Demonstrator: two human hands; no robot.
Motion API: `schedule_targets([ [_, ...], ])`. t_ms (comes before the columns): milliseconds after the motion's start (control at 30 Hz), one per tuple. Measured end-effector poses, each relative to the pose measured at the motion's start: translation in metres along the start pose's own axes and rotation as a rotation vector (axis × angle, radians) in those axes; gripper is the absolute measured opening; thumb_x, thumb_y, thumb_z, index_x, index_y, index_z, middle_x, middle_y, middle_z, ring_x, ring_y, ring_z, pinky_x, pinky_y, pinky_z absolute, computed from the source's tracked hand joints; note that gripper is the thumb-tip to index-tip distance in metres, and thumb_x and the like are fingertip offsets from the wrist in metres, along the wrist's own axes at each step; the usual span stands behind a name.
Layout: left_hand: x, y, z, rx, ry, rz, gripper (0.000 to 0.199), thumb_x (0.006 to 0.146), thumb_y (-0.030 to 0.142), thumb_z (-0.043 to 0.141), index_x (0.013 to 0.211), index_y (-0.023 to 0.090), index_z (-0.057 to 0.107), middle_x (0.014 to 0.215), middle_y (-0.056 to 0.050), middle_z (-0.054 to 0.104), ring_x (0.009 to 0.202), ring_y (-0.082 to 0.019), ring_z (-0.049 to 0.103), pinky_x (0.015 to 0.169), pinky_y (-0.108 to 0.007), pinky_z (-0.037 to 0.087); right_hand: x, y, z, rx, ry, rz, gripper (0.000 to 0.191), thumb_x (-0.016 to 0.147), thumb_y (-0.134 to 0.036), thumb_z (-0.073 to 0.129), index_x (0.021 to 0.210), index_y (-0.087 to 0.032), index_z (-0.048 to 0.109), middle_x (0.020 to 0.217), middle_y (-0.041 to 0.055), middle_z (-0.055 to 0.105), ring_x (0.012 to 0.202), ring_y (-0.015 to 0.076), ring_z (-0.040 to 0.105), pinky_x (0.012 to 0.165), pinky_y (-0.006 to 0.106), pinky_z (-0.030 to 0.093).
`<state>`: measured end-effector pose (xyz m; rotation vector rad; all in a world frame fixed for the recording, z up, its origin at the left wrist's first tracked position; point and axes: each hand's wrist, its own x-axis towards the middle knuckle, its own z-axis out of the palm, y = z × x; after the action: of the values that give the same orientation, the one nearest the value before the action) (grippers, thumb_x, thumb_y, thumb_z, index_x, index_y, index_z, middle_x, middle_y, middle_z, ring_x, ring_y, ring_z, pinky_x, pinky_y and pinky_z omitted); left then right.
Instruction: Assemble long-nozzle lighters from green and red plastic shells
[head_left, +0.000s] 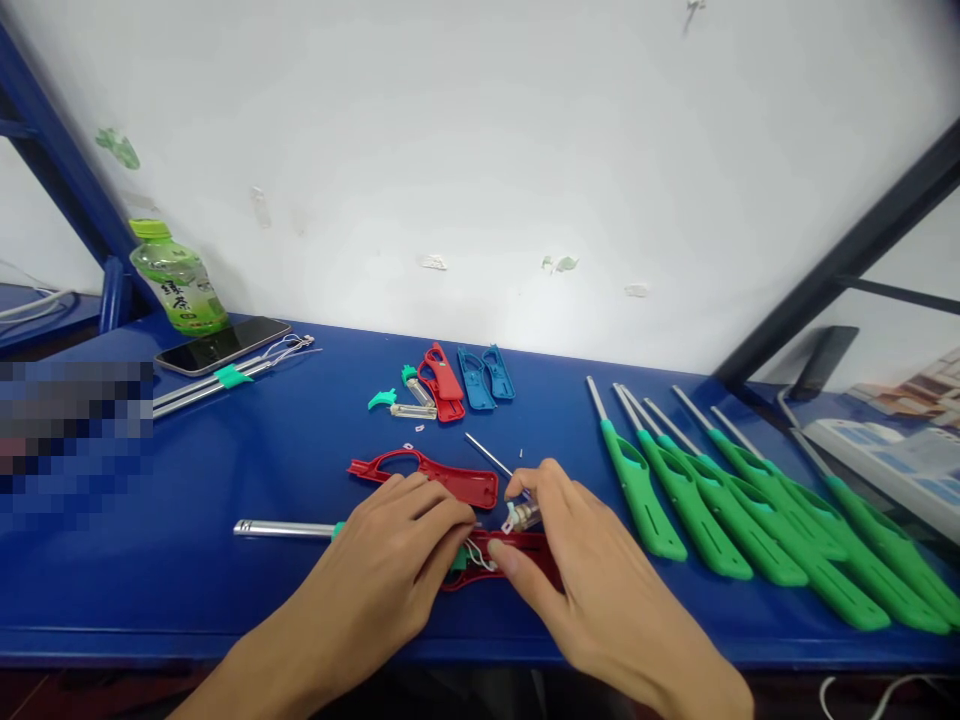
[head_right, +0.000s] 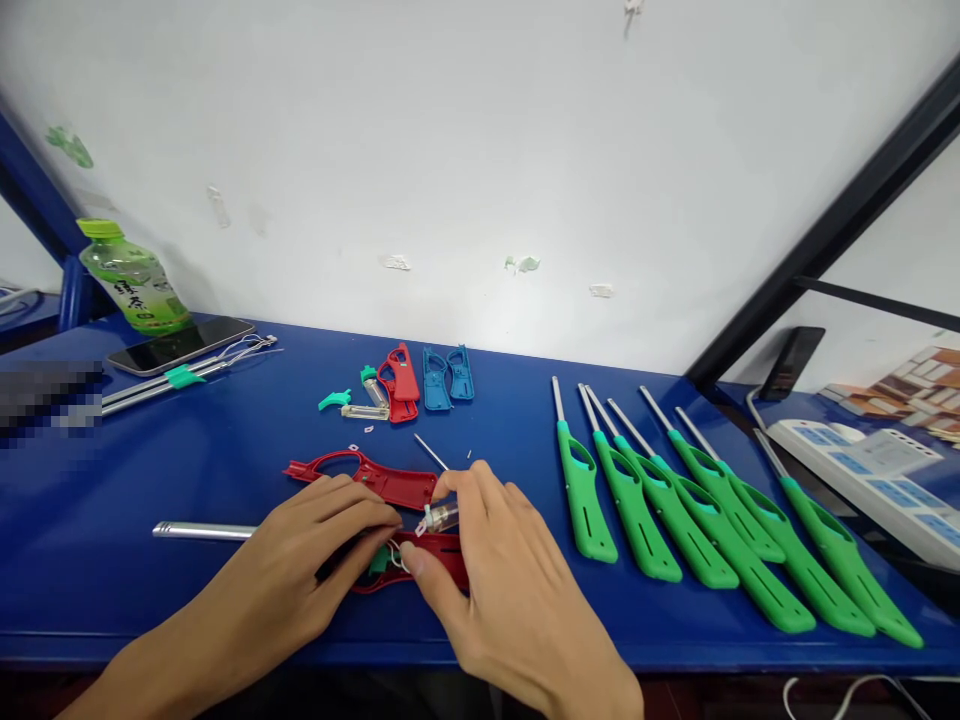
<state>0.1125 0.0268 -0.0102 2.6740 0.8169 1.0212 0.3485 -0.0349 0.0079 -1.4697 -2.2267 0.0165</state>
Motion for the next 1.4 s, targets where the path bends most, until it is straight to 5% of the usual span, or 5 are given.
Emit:
schedule_targets([
  [200, 0.001, 0.003, -0.002, 0.013, 0.045, -0.002, 0.024, 0.115, 0.014, 0.048, 0.104, 0.021, 0.069, 0.096, -0.001, 0.079, 0.082, -0.02, 0.073, 0.079, -0.034, 0.056, 0.004, -0.003, 0.009, 0.059, -0.087, 0.018, 0.021, 0.114, -0.038, 0.057, 0.132, -0.027, 0.053, 0.122, 0.0093, 0.07, 0.11, 0.0306, 0.074, 0.094, 0.05, 0.062],
  [600, 0.003, 0.003, -0.003, 0.006, 0.145, -0.006, 0.019, 0.117, 0.017, 0.05, 0.113, 0.023, 0.068, 0.101, 0.001, 0.081, 0.088, -0.016, 0.077, 0.081, -0.029, 0.057, 0.006, -0.002, 0.017, 0.06, 0.082, 0.019, 0.02, 0.12, -0.037, 0.041, 0.119, -0.026, 0.057, 0.104, 0.0052, 0.068, 0.088, 0.0267, 0.069, 0.079, 0.044, 0.058],
  [1400, -0.001, 0.002, -0.002, -0.031, 0.097, 0.026, 0.014, 0.112, 0.014, 0.059, 0.11, 0.021, 0.071, 0.101, -0.001, 0.077, 0.086, -0.019, 0.068, 0.079, -0.032, 0.055, 0.0, 0.003, 0.018, 0.137, 0.174, -0.055, 0.011, 0.115, -0.028, 0.062, 0.121, -0.024, 0.069, 0.103, 0.0039, 0.074, 0.093, 0.0244, 0.068, 0.086, 0.042, 0.051],
])
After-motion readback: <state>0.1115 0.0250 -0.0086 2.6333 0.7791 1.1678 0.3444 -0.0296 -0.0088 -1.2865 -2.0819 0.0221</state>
